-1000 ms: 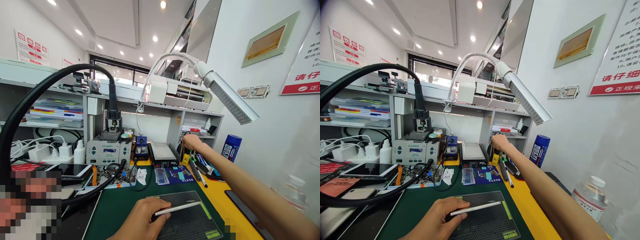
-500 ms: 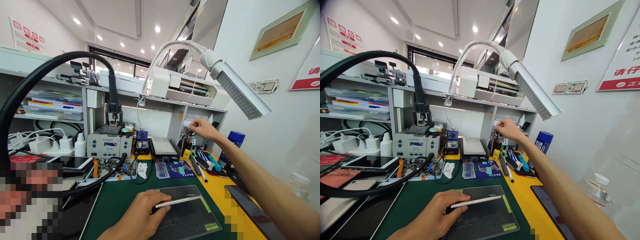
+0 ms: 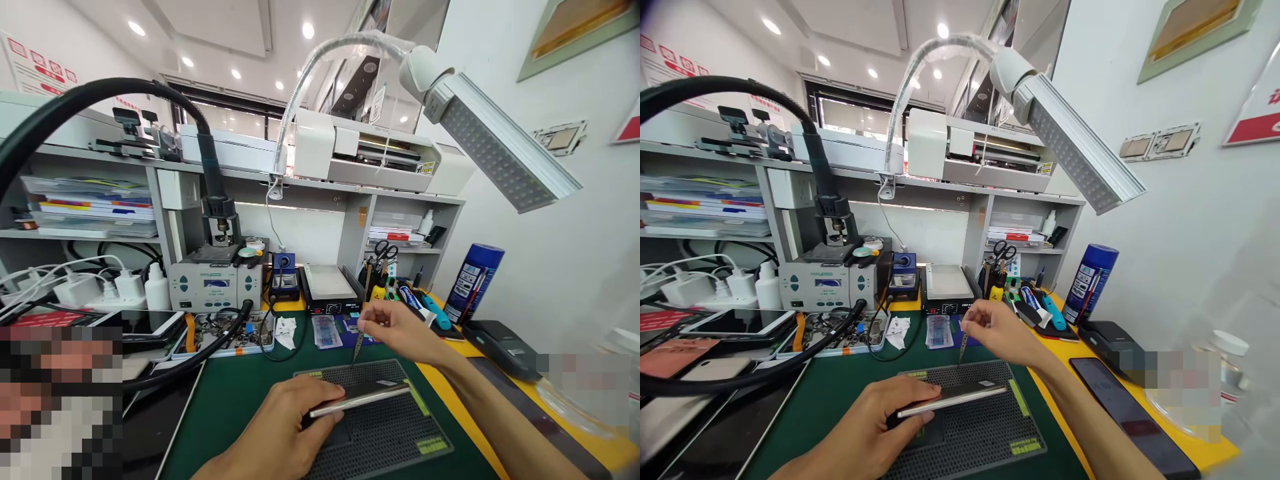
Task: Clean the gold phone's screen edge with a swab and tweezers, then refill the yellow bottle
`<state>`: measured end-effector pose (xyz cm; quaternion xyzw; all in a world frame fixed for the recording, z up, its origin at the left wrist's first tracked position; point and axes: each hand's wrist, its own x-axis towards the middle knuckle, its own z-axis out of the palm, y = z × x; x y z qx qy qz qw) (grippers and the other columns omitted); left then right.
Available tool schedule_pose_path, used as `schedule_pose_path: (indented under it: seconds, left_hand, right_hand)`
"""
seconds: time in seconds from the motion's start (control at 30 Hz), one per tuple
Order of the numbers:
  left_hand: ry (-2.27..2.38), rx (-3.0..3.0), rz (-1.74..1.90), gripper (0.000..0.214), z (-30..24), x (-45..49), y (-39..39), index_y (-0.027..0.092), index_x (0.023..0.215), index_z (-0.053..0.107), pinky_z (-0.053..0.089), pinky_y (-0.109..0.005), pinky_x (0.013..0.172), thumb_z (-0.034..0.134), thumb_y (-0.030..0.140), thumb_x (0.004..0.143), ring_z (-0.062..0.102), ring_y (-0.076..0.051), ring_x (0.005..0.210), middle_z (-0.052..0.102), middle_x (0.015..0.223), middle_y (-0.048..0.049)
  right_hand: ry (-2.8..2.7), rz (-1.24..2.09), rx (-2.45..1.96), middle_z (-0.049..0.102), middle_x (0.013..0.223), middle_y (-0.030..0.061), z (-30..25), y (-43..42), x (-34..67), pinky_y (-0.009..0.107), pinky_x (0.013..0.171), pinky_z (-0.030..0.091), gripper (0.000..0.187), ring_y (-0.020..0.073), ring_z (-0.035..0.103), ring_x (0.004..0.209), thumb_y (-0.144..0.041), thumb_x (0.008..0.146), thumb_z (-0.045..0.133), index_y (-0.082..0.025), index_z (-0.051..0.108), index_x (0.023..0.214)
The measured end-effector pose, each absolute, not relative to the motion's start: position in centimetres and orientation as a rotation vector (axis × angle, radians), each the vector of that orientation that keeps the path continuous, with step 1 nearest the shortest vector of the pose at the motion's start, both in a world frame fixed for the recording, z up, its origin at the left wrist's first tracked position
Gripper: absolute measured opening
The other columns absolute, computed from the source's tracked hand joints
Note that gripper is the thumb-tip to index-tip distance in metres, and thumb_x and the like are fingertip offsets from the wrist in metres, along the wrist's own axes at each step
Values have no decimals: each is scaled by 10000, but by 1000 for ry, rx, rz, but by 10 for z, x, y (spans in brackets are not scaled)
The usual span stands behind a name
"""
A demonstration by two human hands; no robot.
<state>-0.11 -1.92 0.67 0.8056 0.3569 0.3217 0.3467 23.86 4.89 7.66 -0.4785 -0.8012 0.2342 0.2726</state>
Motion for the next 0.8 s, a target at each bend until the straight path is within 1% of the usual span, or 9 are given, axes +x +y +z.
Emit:
schedule_pose_path:
  seconds: [0.1,0.2,0.3,0.47,0.53,0.6,0.67,0.7,0.8]
  left_hand:
    - [927,2090,839,260,5,-1,-18,295,1156,727,456,-306,1035,548,329,970,648,-216,1084,735,1143,-9]
    - [906,2097,855,269,3,0,-17,305,1183,713,439,-303,1060,562,286,961,650,-200,1093,725,1183,0]
    - [885,2111,877,249,2,0,-17,288,1147,720,440,-285,1053,563,252,957,656,-186,1062,732,1140,3]
    - [894,2076,880,221,5,1,-17,276,1117,728,448,-297,1029,563,268,970,661,-192,1023,743,1103,4]
    - [895,2052,873,227,7,1,-17,284,1123,731,464,-290,1000,556,274,978,656,-191,1030,740,1113,8]
    - [896,2025,875,242,9,2,-17,294,1154,727,476,-270,976,561,276,979,647,-184,1061,732,1152,13]
    - [890,2015,887,254,10,2,-18,298,1180,720,476,-259,970,566,278,980,643,-177,1068,726,1177,17]
    - [888,2016,891,254,10,2,-18,298,1181,720,476,-258,965,563,279,983,644,-175,1060,727,1175,20]
    - [899,2021,888,249,11,2,-18,301,1159,727,483,-264,929,544,275,993,647,-181,1025,731,1157,25]
  right_hand:
    - [-2169,617,-1315,569,681,-15,57,50,233,267,588,382,204,154,516,638,-352,896,585,-182,630,794]
    - [-2162,620,-1334,585,733,-5,51,48,235,280,610,391,206,166,531,664,-356,925,547,-192,624,826]
    - [-2145,632,-1354,593,775,3,54,46,241,283,620,407,241,172,552,686,-383,968,483,-204,608,867]
    - [-2254,630,-1388,647,800,15,50,45,246,285,590,387,201,183,561,680,-368,935,545,-217,649,854]
    - [-2272,639,-1406,659,792,13,47,44,247,285,565,378,217,179,559,649,-382,940,539,-222,663,863]
    - [-2287,632,-1436,653,740,3,46,44,249,289,550,379,243,175,559,614,-406,950,529,-228,673,869]
    - [-2275,624,-1470,662,726,5,47,43,251,303,554,405,256,181,581,608,-429,948,541,-232,687,877]
    - [-2249,626,-1477,686,771,18,48,42,252,314,567,431,261,188,605,629,-438,942,556,-230,696,873]
    - [-2085,728,-1423,730,1014,70,55,35,250,347,636,524,296,225,684,769,-475,925,597,-215,724,863]
